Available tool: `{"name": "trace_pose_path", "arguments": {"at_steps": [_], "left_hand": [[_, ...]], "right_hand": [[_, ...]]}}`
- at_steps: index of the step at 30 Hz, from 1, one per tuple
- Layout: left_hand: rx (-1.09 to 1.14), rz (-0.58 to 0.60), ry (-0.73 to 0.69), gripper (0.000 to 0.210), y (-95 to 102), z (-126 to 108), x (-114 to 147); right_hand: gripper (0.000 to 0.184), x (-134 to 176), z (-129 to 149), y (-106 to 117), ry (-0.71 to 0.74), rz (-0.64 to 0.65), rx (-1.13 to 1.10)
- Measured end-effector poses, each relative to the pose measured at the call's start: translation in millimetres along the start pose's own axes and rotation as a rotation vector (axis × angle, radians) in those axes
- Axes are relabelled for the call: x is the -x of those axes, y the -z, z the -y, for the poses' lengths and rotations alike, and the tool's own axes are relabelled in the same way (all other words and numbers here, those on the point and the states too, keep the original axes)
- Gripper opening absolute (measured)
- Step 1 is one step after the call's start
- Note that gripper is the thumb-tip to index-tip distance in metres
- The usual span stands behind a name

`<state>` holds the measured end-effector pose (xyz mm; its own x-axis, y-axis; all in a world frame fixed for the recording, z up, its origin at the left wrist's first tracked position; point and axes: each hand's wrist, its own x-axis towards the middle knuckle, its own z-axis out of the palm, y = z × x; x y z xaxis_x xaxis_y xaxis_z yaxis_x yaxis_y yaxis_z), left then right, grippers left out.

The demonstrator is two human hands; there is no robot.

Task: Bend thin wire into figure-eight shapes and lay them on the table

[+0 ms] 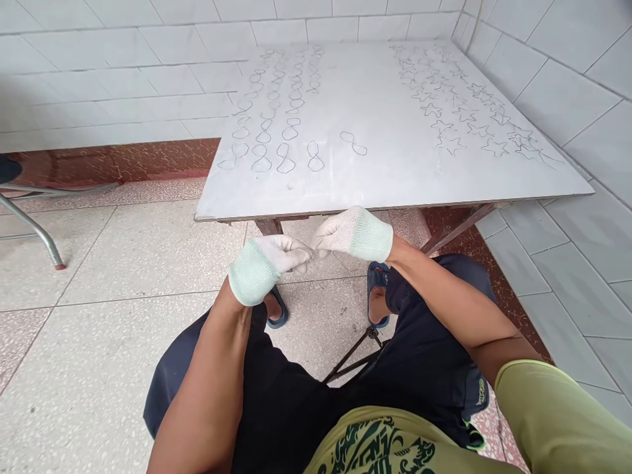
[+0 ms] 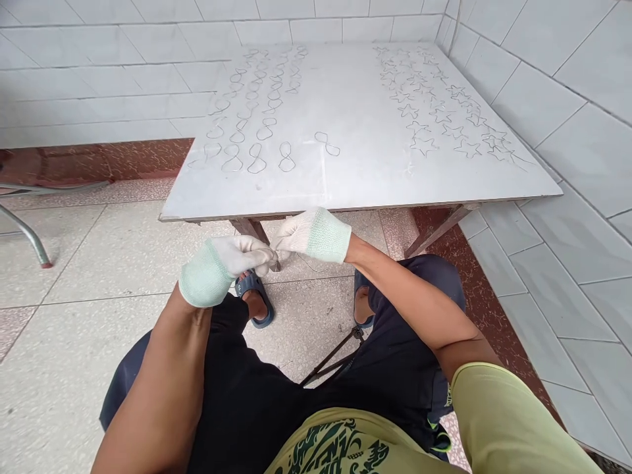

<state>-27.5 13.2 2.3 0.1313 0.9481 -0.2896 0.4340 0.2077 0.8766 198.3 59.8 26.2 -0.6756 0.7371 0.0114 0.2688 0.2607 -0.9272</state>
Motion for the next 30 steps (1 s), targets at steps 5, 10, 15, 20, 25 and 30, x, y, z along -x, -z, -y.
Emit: {"name": "trace_pose_path", "arguments": {"at_steps": [5, 10, 15, 20, 25, 30], "left_hand": [[0.046, 0.049, 0.062, 0.035, 1.5, 1.2, -2.5], [0.146, -0.048, -0.044, 0.034, -2.5, 2.7, -5.1], [0.174, -0.141, -0.118, 0.029, -2.9, -2.1, -1.9], [0.301, -0.248, -0.166, 0.028, -3.2, -2.5, 1.0], [0.447, -0.375, -0.23, 0.026, -5.0, -1.8, 0.6], [0.437, -0.351, -0.186, 0.032, -8.2, 2.3, -3.2]], "right_hand": [[0.02, -1.9, 0.8, -2.5, 0.008, 0.003, 0.092], [0.021, -9.8, 0.3, 0.8, -0.086, -0.03, 0.062], [0.034, -9.3, -2.5, 7.4, -0.03, -0.133, 0.254], [0.039, 0.1, 12.0, 6.1, -0.144, -0.199, 0.496], [0.032, 3.3, 22.3, 5.4, -0.159, -0.192, 0.626], [0.033, -2.2, 12.9, 1.2, -0.095, -0.177, 0.737]]}}
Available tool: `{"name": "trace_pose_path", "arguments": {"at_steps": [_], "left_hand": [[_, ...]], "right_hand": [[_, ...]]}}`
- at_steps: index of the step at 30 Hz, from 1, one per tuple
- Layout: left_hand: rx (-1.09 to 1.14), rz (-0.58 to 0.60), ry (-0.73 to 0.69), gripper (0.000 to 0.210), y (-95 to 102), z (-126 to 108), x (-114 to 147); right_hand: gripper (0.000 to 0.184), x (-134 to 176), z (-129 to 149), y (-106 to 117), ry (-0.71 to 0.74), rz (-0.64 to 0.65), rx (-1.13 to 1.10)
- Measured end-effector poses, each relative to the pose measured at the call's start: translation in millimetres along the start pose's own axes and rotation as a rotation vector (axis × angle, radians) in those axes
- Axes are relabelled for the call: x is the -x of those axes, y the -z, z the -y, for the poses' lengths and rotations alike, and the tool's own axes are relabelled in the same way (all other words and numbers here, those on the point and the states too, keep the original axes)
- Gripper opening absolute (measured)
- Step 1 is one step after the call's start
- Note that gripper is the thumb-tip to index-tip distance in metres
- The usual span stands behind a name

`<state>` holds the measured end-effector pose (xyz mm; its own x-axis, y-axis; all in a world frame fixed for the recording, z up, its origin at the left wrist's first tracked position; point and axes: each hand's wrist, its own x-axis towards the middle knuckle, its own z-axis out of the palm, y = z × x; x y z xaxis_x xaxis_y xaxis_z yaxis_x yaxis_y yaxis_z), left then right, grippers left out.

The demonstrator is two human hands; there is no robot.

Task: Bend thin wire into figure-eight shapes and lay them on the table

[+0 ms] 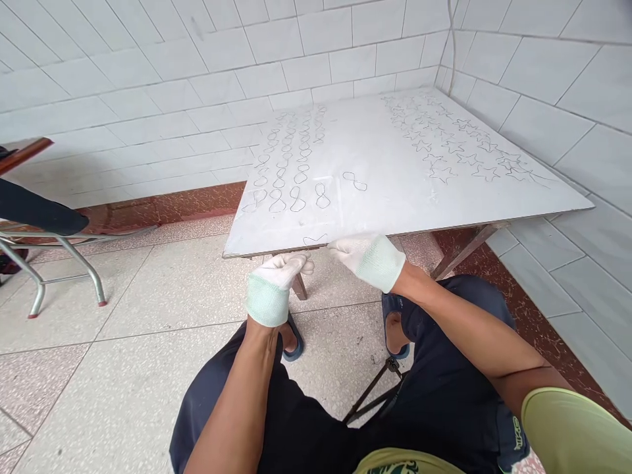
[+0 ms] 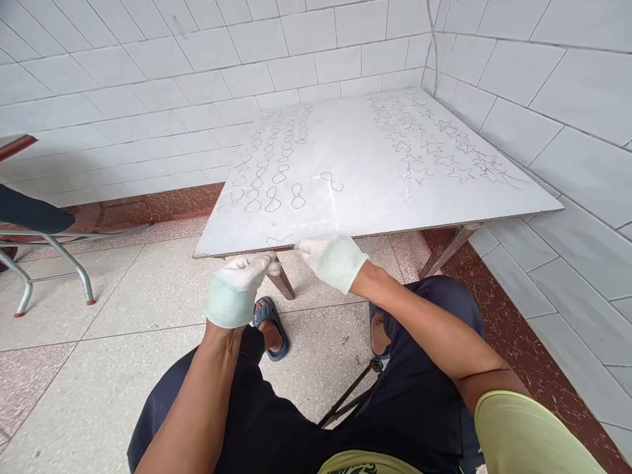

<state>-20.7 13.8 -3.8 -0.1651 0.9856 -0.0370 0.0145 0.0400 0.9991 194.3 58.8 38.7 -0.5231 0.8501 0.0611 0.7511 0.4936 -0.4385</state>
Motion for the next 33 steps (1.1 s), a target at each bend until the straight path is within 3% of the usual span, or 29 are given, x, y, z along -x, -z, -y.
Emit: {"name": "trace_pose_path", "arguments": {"at_steps": [9, 15, 18, 20, 25, 29, 33], "left_hand": [[-0.194, 0.076, -0.1, 0.045, 14.4, 0.6, -6.4], [-0.248, 0.223, 0.049, 0.032, 12.8, -10.4, -1.5], [-0.213, 0.274, 0.087, 0.028, 13.8, -8.7, -1.3], [-0.205, 0.247, 0.081, 0.026, 15.2, -7.5, -2.1], [-0.208, 0.134, 0.031, 0.031, 19.7, -9.1, -4.5], [-0.188, 0.174, 0.07, 0.033, 22.5, -11.3, -4.8], [-0.215, 0.205, 0.134, 0.038, 23.4, -10.8, -6.2]], "right_hand": [[0.031, 1.8, -5.9, -17.2, 0.245, -0.079, 0.261], [0.028, 9.6, 7.2, -22.8, 0.525, 0.022, 0.425], [0.025, 9.3, 12.3, -20.4, 0.541, 0.075, 0.459], [0.026, 7.8, 13.0, -18.3, 0.519, 0.085, 0.469], [0.03, 1.3, 0.3, -19.6, 0.527, -0.042, 0.428], [0.035, -2.7, -9.3, -22.6, 0.585, -0.138, 0.383], [0.028, -2.9, -8.6, -21.8, 0.562, -0.13, 0.41]]}}
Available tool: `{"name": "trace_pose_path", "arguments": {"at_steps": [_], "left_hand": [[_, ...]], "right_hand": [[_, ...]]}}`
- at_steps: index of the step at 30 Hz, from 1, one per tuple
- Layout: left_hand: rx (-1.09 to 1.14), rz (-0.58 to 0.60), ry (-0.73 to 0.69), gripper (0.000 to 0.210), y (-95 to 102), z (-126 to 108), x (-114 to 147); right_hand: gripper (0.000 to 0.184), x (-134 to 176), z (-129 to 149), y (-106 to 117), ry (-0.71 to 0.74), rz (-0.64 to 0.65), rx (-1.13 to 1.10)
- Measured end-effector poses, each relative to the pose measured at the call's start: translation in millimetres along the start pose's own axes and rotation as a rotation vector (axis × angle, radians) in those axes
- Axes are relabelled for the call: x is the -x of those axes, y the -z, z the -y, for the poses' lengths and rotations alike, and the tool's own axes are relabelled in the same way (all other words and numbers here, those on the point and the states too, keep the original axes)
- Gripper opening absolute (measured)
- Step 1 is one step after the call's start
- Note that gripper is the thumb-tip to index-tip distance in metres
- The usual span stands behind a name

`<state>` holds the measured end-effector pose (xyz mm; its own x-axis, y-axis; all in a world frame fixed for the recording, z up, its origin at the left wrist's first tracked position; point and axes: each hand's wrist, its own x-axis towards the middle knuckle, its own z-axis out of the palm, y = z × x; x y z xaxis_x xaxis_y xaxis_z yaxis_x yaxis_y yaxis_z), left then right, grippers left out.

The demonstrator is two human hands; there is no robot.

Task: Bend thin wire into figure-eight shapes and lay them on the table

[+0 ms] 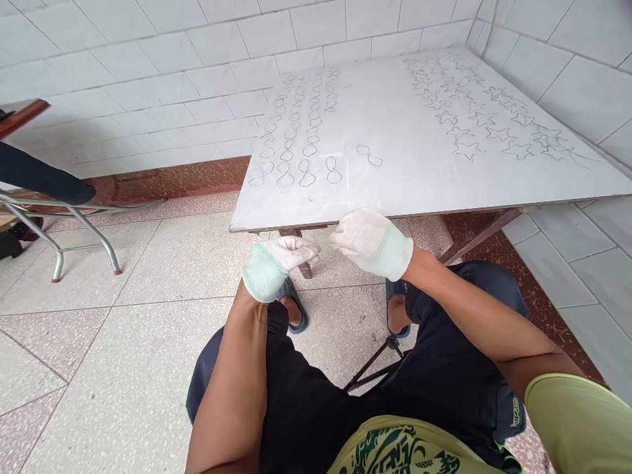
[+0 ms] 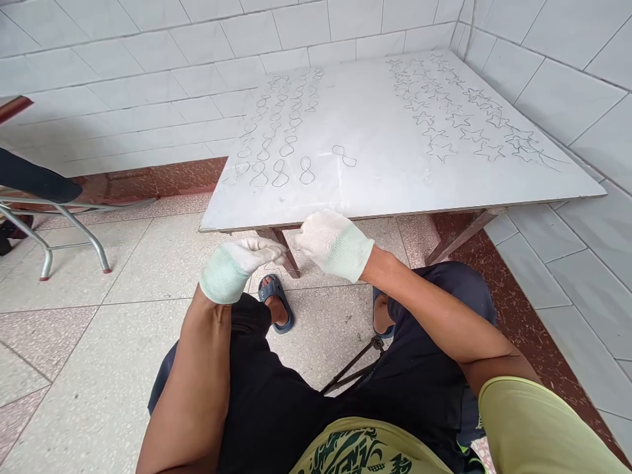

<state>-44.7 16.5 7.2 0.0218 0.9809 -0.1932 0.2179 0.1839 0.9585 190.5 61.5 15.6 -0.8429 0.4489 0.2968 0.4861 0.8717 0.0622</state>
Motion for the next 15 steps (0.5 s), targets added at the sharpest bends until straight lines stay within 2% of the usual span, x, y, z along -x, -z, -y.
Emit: {"name": "trace_pose_path", "arguments": {"at_steps": [7, 15], "left_hand": [[-0.004, 0.025, -0.005, 0.037, -0.5, 3.9, -2.6], [-0.051, 0.002, -0.045, 0.034, -1.0, 2.8, -0.8]], "right_hand": [[0.029, 0.7, 3.1, 1.1, -0.043, 0.043, -0.022], [0.036, 0.3, 16.1, 4.4, -0.173, 0.041, 0.025]]}}
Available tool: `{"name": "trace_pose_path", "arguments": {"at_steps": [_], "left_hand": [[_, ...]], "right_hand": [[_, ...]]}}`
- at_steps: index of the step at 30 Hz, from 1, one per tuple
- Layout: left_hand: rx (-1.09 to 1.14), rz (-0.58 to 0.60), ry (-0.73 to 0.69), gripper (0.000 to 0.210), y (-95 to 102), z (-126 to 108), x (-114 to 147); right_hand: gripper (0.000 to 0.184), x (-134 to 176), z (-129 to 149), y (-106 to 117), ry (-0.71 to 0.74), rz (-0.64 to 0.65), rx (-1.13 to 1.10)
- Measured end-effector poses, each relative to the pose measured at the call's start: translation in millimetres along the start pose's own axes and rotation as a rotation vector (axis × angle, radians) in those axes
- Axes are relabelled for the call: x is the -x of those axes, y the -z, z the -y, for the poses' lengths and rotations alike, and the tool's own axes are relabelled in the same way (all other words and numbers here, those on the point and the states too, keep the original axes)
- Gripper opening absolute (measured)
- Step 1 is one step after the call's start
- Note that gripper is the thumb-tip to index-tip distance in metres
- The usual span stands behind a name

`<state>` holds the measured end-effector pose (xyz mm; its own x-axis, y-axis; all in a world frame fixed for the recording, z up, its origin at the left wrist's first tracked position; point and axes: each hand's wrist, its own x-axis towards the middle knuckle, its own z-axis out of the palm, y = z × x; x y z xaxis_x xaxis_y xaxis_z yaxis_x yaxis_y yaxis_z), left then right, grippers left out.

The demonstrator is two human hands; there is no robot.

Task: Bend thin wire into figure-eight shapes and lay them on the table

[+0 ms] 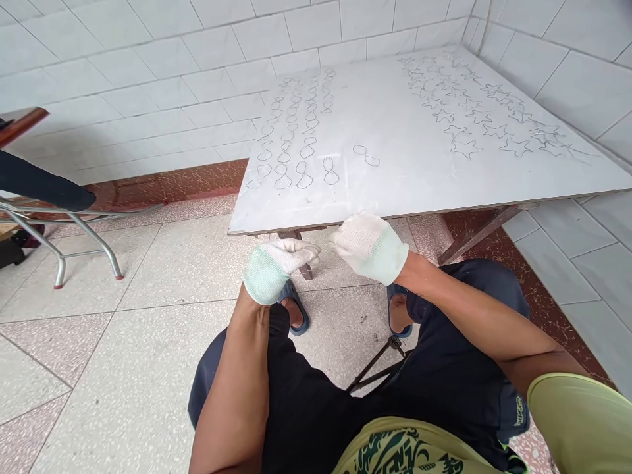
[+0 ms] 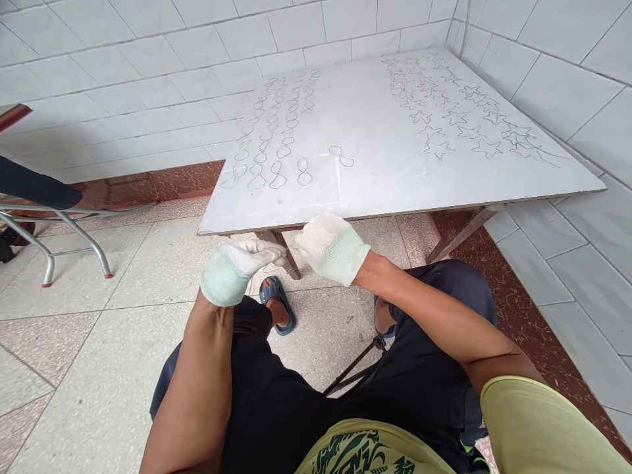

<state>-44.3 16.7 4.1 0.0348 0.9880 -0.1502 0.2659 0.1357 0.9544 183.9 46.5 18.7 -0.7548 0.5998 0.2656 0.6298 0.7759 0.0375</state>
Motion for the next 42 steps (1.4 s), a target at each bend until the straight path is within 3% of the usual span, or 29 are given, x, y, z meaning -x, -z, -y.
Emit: {"name": "trace_pose_path", "arguments": {"at_steps": [19, 22, 28, 39, 42], "left_hand": [[0.015, -0.07, -0.032, 0.025, -11.5, -6.8, 6.5], [-0.003, -0.045, -0.028, 0.026, -11.8, -7.3, 6.2], [-0.02, -0.017, 0.002, 0.023, -13.3, -10.7, 6.3], [-0.033, -0.147, 0.029, 0.027, -31.0, -9.8, 9.4], [0.0, -0.125, 0.015, 0.028, -30.0, -4.5, 7.7]], "right_hand": [[0.054, 3.8, 18.5, -2.8, -0.259, -0.072, -0.021], [0.052, 4.1, 18.6, -1.3, -0.25, -0.056, -0.036], [0.047, 6.5, 17.8, -14.6, -0.233, -0.144, 0.016], [0.045, 1.8, 27.8, 8.7, -0.301, 0.107, -0.068], [0.046, -0.1, 28.8, 8.0, -0.332, 0.132, -0.082]]}}
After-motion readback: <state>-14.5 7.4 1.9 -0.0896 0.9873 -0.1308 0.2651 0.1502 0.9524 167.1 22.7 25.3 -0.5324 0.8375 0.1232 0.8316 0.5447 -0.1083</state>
